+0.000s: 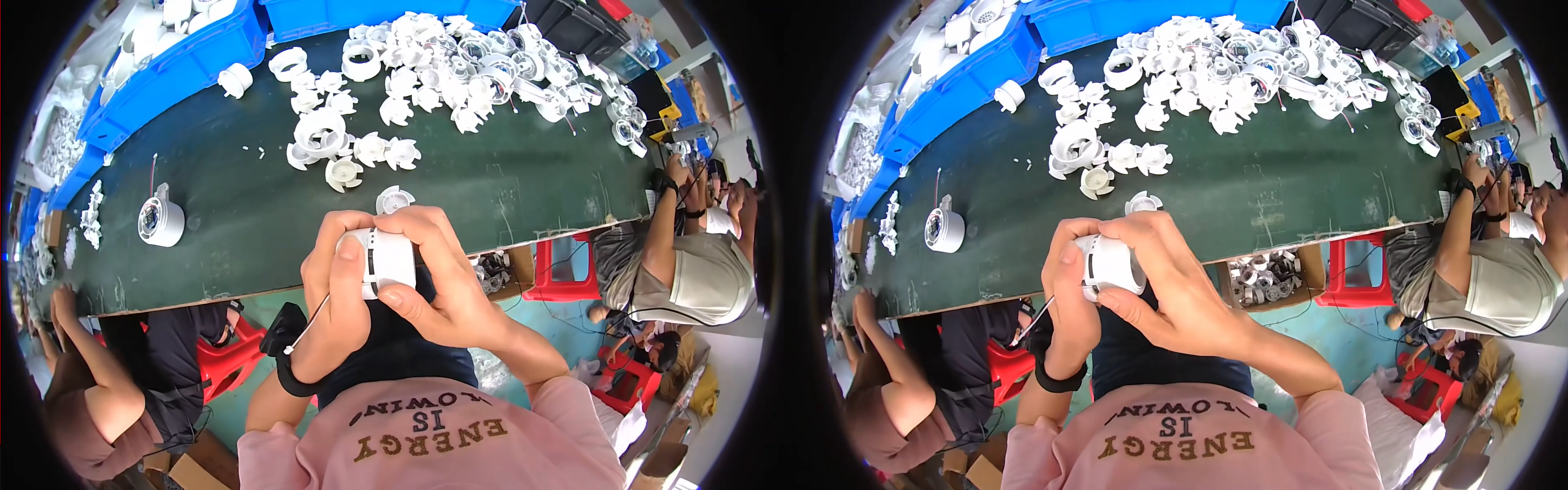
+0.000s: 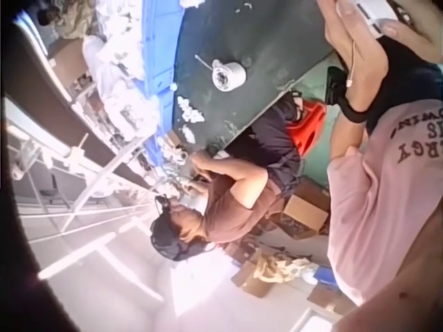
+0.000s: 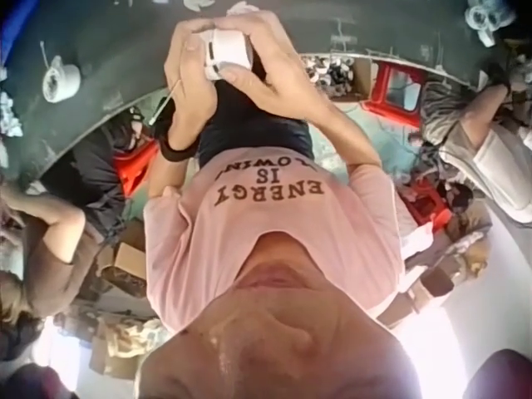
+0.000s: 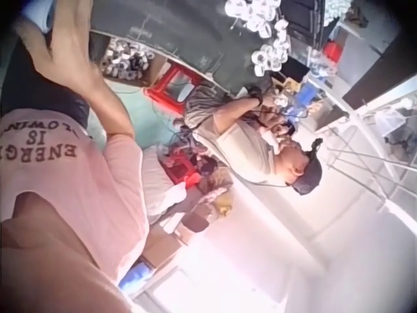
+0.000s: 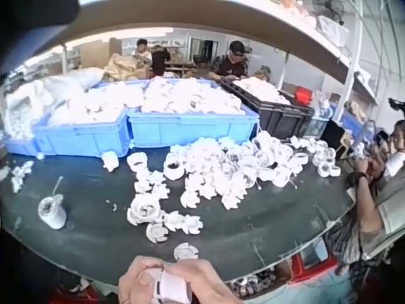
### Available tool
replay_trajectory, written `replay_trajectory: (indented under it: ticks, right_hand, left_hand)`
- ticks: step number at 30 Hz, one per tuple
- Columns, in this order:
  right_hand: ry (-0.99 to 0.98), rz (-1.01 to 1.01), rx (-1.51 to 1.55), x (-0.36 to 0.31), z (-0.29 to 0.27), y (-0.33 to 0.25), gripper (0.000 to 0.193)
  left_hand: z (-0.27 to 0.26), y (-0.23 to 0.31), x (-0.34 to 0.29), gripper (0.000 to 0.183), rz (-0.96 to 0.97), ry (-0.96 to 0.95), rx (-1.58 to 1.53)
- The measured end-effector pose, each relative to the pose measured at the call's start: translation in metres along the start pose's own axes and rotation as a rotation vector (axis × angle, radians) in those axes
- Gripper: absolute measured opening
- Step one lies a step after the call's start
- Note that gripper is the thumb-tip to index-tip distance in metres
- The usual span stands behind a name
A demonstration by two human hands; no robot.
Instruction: The person assembles fan components by hand, picking up a white plastic housing and a fan blade, then pressing the blade onto the motor shaft. They then pick up a second housing piece, align it with the first, and press the two components together.
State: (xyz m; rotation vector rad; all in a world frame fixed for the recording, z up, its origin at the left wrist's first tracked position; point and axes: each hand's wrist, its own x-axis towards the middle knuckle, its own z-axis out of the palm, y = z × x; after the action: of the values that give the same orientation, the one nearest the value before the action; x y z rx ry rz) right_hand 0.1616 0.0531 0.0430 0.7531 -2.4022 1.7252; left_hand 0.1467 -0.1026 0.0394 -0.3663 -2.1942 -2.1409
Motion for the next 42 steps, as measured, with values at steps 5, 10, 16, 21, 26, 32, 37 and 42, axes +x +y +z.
replay_trajectory:
  ticks: [5,10,16,21,26,32,37,42]
  right_hand:
    - [0.114,-0.146,0.048,-0.004,0.018,0.005,0.062]
    - [0.04,-0.218,0.065,0.0,0.016,0.005,0.061]
    - [0.009,-0.262,0.144,0.002,0.018,0.002,0.068]
    - [0.09,0.173,-0.02,0.015,0.011,-0.007,0.074]
    - [0.388,0.202,0.55,0.019,0.023,0.012,0.075]
    - [0.448,0.176,0.46,0.026,-0.009,0.041,0.072]
    - [0.409,0.031,-0.029,0.021,-0.008,0.045,0.069]
    - [0.401,0.001,-0.285,0.024,-0.011,0.037,0.072]
  left_hand:
    - [0.007,0.001,-0.007,0.036,0.045,-0.006,0.008]
    - [0.008,-0.001,-0.01,0.04,0.11,0.008,0.013]
    - [0.004,0.005,-0.016,0.039,0.165,0.016,0.007]
    - [-0.016,0.016,0.022,0.036,-0.363,0.0,-0.22]
    - [-0.011,0.027,0.028,0.098,0.218,-0.507,0.301]
    - [-0.069,0.001,0.165,0.051,0.184,-0.099,0.397]
    - [-0.143,-0.014,0.334,0.048,0.436,0.529,1.077]
    - [-0.164,-0.03,0.413,0.047,0.023,0.591,0.884]
